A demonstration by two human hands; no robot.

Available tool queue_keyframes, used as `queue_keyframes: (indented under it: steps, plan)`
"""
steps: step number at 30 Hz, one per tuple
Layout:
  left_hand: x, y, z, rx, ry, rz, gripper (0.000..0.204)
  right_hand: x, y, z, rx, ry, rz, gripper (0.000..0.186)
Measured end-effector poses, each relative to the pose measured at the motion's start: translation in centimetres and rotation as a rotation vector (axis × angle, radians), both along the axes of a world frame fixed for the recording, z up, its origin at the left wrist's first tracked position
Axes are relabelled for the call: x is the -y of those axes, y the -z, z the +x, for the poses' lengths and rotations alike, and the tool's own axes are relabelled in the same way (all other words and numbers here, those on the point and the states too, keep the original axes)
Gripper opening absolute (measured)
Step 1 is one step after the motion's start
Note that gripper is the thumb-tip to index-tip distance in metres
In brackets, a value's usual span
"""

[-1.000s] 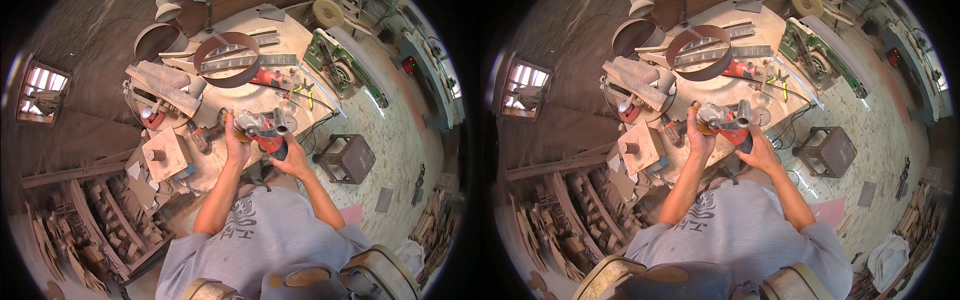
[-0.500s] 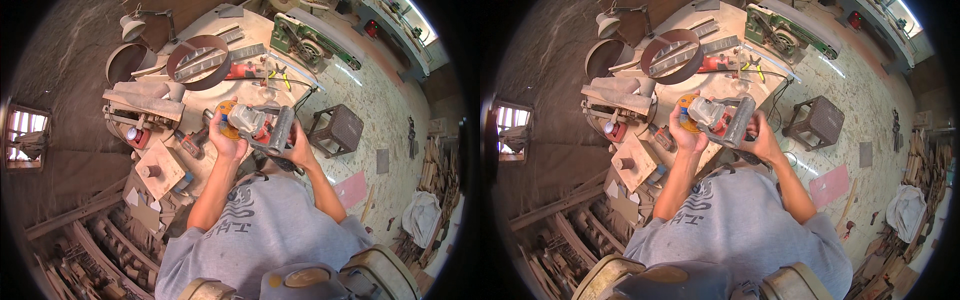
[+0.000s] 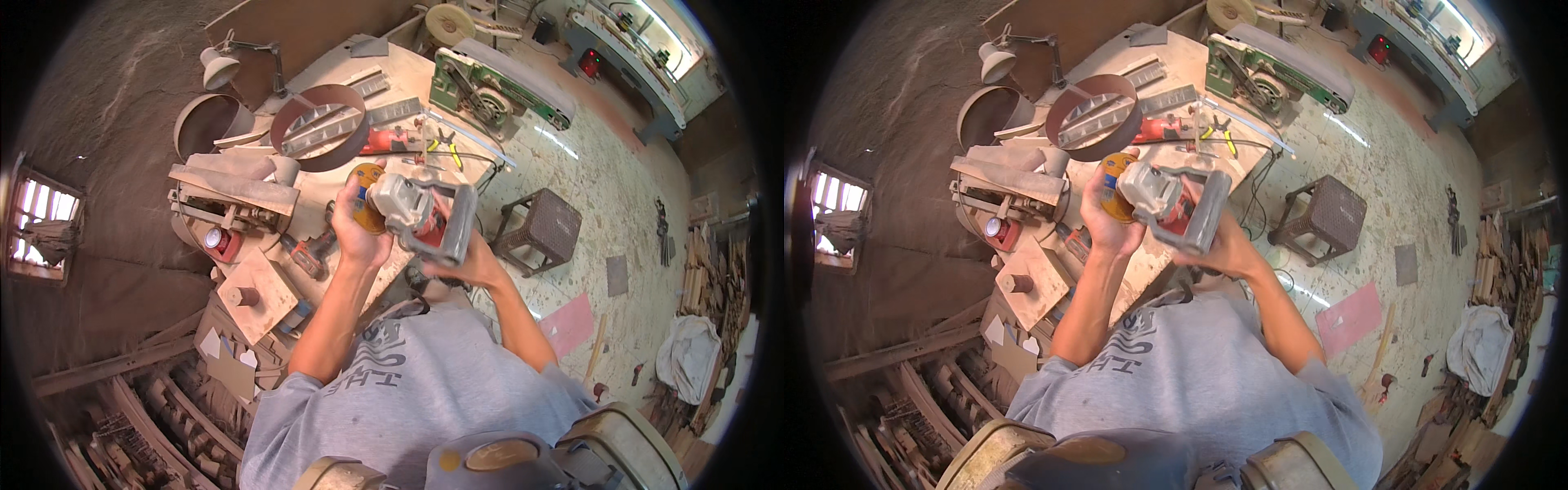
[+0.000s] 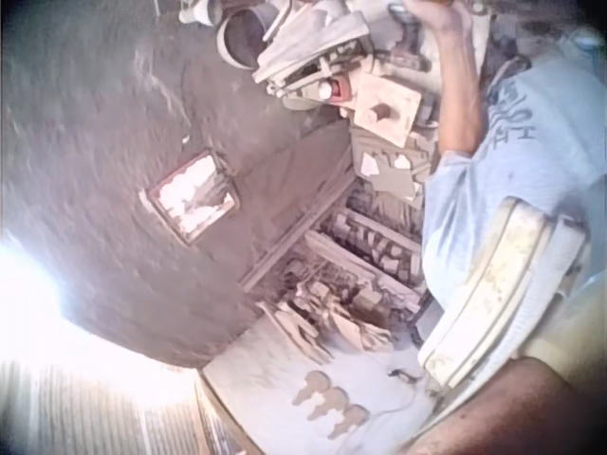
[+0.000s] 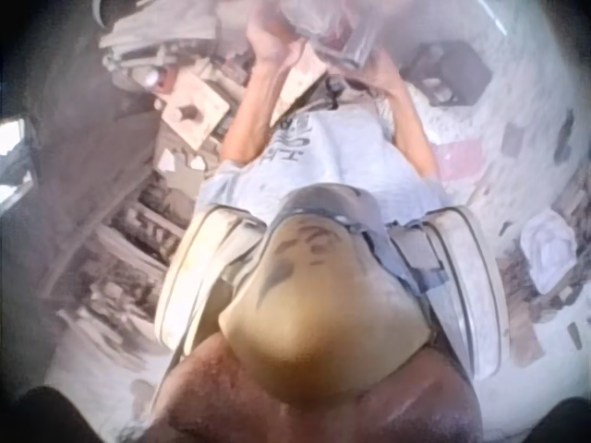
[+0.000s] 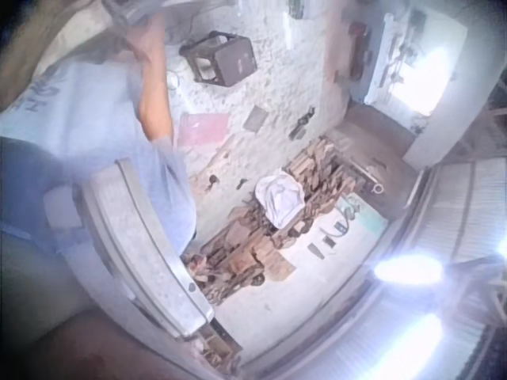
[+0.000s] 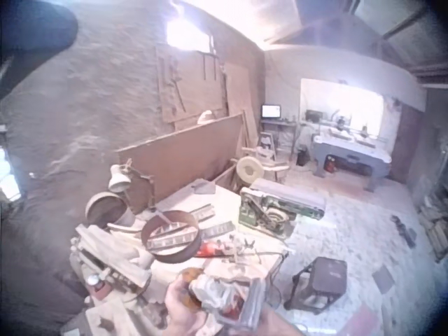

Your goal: The person holds a wooden guitar neck and sands the edges and back using a large industrial belt sander.

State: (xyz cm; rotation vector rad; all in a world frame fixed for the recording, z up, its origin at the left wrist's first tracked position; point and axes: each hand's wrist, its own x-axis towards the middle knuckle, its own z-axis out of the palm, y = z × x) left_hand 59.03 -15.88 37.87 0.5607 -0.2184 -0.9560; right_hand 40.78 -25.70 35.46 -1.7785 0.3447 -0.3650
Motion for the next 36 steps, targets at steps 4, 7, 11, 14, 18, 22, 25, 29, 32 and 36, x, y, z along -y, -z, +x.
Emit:
queue_keyframes:
  steps: [4, 7, 11, 14, 18, 22, 25, 29, 32, 36]
  plan:
    - [-0.3, -0.8, 0.9, 0.153, -0.012, 0.026, 0.065, 5.3, 2.7, -4.7, -0.008, 0.07, 0.148, 0.092]
    - [-0.5, -1.7, 0.2, 0.271, -0.01, 0.098, 0.063, 4.5, -5.1, -3.8, 0.114, 0.24, -0.118, 0.088]
    - [0.7, -1.9, -1.7, 0.332, -0.012, 0.15, 0.06, 1.5, -7.8, 1.7, 0.038, 0.135, -0.722, 0.08]
    - [1.2, -2.0, -2.4, 0.263, -0.053, 0.177, 0.061, 3.7, -5.6, 1.4, 0.119, 0.02, -0.458, 0.069]
    - [0.2, -0.5, -0.9, 0.188, 0.255, 0.061, 0.062, 5.8, -5.5, 0.7, -0.152, -0.224, -0.096, 0.055]
    - [0.3, -0.7, -1.1, 0.118, 0.264, 0.02, 0.063, 5.4, -5.0, 2.0, -0.17, -0.19, 0.165, 0.046]
    - [0.4, 0.1, -0.7, 0.143, 0.243, 0.051, 0.073, 4.5, -4.1, 1.3, -0.09, -0.088, 0.087, 0.045]
    - [0.4, 1.4, -0.7, 0.14, 0.227, 0.069, 0.072, 3.8, -1.2, 1.2, 0.14, -0.012, 0.031, 0.053]
    - [0.1, 1.2, -0.8, 0.121, 0.247, 0.1, 0.071, 4.5, 0.7, 1.7, 0.055, -0.015, 0.125, 0.064]
    - [0.1, 2.8, -0.1, 0.08, 0.199, 0.09, 0.073, 5.8, 2.3, 1.2, 0.158, -0.202, 0.792, 0.066]
